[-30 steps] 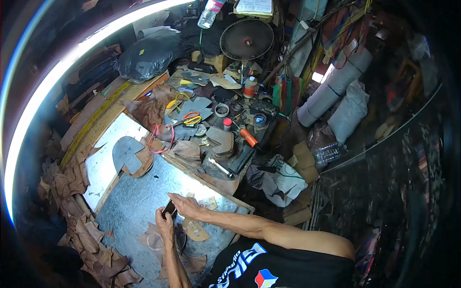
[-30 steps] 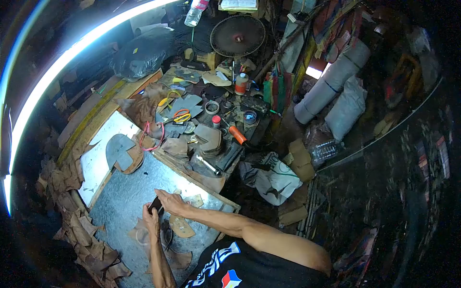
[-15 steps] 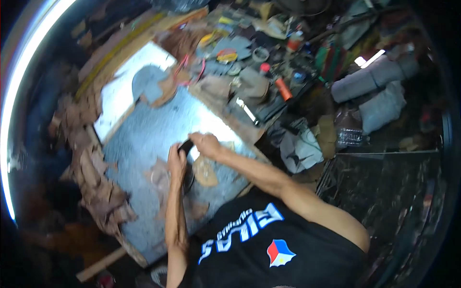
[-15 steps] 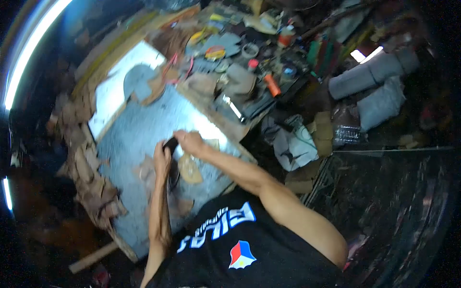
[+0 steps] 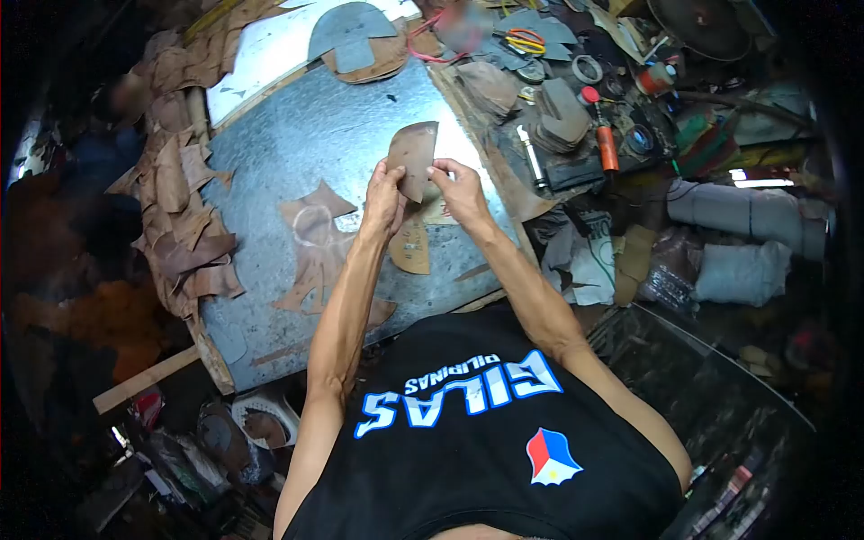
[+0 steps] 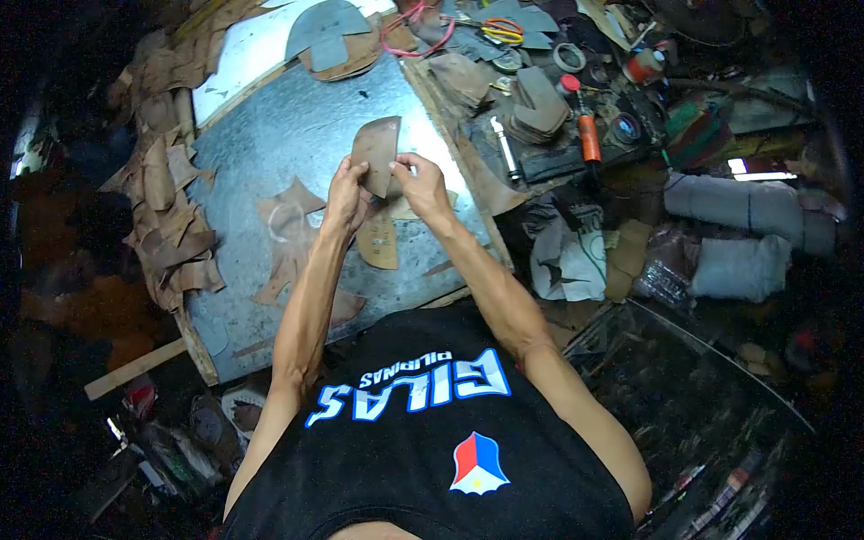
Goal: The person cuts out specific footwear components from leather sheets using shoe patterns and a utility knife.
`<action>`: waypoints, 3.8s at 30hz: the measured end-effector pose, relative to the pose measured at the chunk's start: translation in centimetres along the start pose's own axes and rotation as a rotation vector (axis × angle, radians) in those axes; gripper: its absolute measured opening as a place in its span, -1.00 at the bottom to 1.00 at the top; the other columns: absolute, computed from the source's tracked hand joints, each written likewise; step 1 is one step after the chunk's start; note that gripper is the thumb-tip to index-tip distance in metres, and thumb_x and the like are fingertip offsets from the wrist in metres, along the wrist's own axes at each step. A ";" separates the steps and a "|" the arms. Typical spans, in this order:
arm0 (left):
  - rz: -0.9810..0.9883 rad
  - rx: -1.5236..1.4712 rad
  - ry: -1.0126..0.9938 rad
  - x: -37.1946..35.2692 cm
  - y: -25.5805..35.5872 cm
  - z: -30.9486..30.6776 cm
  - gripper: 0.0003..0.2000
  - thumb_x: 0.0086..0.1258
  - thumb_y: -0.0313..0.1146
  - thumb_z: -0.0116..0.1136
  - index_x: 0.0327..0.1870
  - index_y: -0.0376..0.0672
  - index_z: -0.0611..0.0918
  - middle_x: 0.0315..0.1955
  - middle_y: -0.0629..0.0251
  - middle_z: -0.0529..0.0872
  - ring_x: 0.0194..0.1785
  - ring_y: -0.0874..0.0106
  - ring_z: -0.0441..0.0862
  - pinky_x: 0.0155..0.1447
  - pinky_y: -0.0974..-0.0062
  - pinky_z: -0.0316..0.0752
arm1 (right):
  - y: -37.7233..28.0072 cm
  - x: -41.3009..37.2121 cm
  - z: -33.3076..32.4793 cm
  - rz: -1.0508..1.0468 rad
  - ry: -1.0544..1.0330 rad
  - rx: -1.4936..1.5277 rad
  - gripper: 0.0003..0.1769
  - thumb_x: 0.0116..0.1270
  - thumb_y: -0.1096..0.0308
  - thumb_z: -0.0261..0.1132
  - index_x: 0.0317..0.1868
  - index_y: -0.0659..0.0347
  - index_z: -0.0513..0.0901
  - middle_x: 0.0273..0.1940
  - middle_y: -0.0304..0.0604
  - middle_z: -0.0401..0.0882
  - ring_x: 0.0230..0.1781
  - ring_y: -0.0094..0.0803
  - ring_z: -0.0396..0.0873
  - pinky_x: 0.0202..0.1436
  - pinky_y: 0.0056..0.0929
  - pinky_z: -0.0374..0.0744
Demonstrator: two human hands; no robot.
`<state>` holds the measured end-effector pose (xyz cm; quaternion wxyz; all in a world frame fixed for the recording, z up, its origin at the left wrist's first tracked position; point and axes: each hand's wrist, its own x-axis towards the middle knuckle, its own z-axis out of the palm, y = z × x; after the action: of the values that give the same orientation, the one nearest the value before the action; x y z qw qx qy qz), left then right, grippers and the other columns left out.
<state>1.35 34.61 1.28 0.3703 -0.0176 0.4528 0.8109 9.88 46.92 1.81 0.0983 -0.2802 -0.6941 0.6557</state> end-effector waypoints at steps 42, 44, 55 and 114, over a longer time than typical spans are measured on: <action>0.225 0.871 0.509 -20.1 4.2 -14.7 -0.48 0.45 -0.28 0.10 0.35 -0.35 0.33 0.01 0.06 0.62 -0.02 0.31 0.62 0.08 0.47 0.50 | -5.5 9.5 -6.5 -0.420 0.016 -0.913 -0.68 0.32 0.28 0.13 -0.05 0.25 0.68 -0.13 0.15 0.67 -0.12 -0.01 0.66 -0.05 -0.17 0.57; 0.370 1.417 0.553 -20.8 4.8 -16.5 -0.53 0.39 -0.31 0.12 0.27 -0.32 0.43 0.08 -0.06 0.57 0.13 0.07 0.54 0.22 0.29 0.41 | -4.0 3.8 -1.9 -0.365 -0.219 -0.880 -0.69 0.30 0.29 0.19 -0.02 0.24 0.66 -0.13 0.13 0.67 -0.14 -0.02 0.66 -0.07 -0.18 0.58; 0.420 1.742 0.364 -22.1 3.7 -19.5 -0.50 0.24 -0.36 0.23 0.23 -0.23 0.46 0.13 -0.09 0.49 0.23 -0.08 0.39 0.25 0.08 0.32 | 0.7 -6.1 15.2 -0.446 -0.383 -1.222 -0.65 0.23 0.23 0.29 -0.09 0.33 0.55 -0.11 0.27 0.58 -0.21 0.03 0.65 -0.16 -0.07 0.61; 0.209 2.064 0.031 -24.6 -13.6 2.1 -0.46 0.32 -0.24 0.28 0.25 -0.31 0.44 0.27 -0.15 0.33 0.33 -0.05 0.31 0.35 0.11 0.26 | 58.4 -26.2 -41.3 0.949 0.808 0.115 -0.50 0.21 0.13 0.36 0.00 0.37 0.56 -0.01 0.17 0.58 -0.01 -0.13 0.58 0.03 -0.26 0.54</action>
<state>28.25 26.12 1.68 0.1273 0.3370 0.9312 0.0564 67.44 67.72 -43.56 0.0660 -0.7782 -0.3655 0.5064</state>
